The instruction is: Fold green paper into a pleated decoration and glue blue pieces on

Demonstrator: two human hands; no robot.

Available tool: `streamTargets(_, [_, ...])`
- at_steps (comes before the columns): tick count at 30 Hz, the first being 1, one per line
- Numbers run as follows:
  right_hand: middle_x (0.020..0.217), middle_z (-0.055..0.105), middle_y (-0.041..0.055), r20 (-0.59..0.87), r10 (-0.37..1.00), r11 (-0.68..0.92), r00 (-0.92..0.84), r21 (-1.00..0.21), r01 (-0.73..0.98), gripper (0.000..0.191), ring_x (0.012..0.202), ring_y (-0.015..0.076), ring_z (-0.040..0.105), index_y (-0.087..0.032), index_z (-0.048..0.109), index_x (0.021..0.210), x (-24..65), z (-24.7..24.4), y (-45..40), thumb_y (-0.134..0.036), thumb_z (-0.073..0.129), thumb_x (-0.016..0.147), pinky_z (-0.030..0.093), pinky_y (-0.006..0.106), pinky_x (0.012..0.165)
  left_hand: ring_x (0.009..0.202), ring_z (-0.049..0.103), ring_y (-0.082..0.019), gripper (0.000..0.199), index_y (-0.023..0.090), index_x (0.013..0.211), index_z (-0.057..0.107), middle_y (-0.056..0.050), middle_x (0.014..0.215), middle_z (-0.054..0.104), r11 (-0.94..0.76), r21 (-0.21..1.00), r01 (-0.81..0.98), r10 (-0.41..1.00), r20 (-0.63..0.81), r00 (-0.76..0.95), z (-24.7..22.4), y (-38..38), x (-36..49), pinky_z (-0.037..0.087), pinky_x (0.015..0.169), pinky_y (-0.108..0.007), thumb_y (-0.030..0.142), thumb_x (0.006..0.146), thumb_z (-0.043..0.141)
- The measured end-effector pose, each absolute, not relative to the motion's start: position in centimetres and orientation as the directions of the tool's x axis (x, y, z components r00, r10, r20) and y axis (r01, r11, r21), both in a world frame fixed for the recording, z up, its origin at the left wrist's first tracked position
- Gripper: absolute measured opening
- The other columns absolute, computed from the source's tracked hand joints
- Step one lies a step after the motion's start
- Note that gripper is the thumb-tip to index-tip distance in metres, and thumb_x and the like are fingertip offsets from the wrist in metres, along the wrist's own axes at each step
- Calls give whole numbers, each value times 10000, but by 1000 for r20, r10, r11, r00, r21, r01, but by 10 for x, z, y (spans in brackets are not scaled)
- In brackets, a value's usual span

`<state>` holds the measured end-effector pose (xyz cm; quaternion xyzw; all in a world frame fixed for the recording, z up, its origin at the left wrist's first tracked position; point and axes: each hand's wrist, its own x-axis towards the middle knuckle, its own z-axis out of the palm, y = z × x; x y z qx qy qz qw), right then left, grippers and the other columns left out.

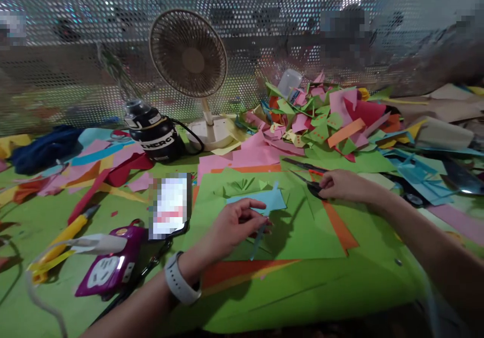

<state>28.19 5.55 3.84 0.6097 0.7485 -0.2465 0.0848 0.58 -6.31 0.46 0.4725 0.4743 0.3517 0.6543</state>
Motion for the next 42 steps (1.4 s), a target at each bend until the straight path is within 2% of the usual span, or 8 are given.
streamTargets(3, [792,742,57,-517,814,-137,-266,-616,776,176,637,166,690,-184,605,838,279,38,38,-309,654,724,518,257,568,774,712,-183,353,175,1009,616,-57,870,759,387,920,-67,901,-362,241,3,-68,-1,490,649,-276,367,752,764])
streamTargets(5, [829,744,46,-517,792,-369,-324,-829,420,302,623,146,690,-189,581,898,270,33,24,-289,747,665,565,264,607,754,706,-169,362,176,952,632,-42,839,758,418,903,-102,894,-389,222,3,-72,-3,489,644,-266,392,714,799])
streamTargets(8, [787,730,-8,-441,820,-492,-364,-869,-56,401,609,127,695,-211,546,934,246,22,8,-239,816,640,608,302,706,698,688,-146,393,176,893,641,-13,768,744,451,878,-160,882,-410,234,3,-77,-3,495,647,-261,428,663,837])
streamTargets(12, [785,741,-1,-376,876,-462,-303,-836,-296,416,671,181,742,-220,500,947,212,11,4,-193,815,676,615,342,739,629,659,-118,406,169,865,647,17,697,715,476,860,-186,866,-421,269,1,-84,-3,497,652,-256,450,650,847])
streamTargets(19, [786,710,-46,-311,911,-382,-270,-884,-271,749,772,196,743,-230,450,1163,188,9,2,-143,876,553,579,349,813,662,643,-121,358,168,869,656,15,710,702,474,868,-150,869,-433,240,1,-89,-3,487,662,-250,421,682,826])
streamTargets(25, [805,674,-58,-264,926,-331,-268,-910,-250,656,778,171,715,-239,532,1070,186,1,2,-154,879,520,582,328,774,678,653,-138,313,177,878,650,14,729,690,490,861,-136,862,-454,227,-5,-89,-3,503,692,-278,395,714,801])
streamTargets(34, [804,617,-64,-199,920,-265,-337,-950,-163,863,697,137,675,-277,449,1370,178,0,-11,-222,836,602,586,306,697,698,673,-166,355,156,889,672,-39,784,712,611,755,-240,787,-545,289,0,-89,8,533,702,-314,429,718,821])
streamTargets(42, [797,624,-31,-284,890,-281,-356,-958,60,607,672,120,599,-214,578,1176,185,8,-13,-335,833,639,527,239,603,535,604,-122,396,188,835,581,7,626,660,580,767,-275,813,-527,247,-2,-79,6,485,574,-265,510,729,786])
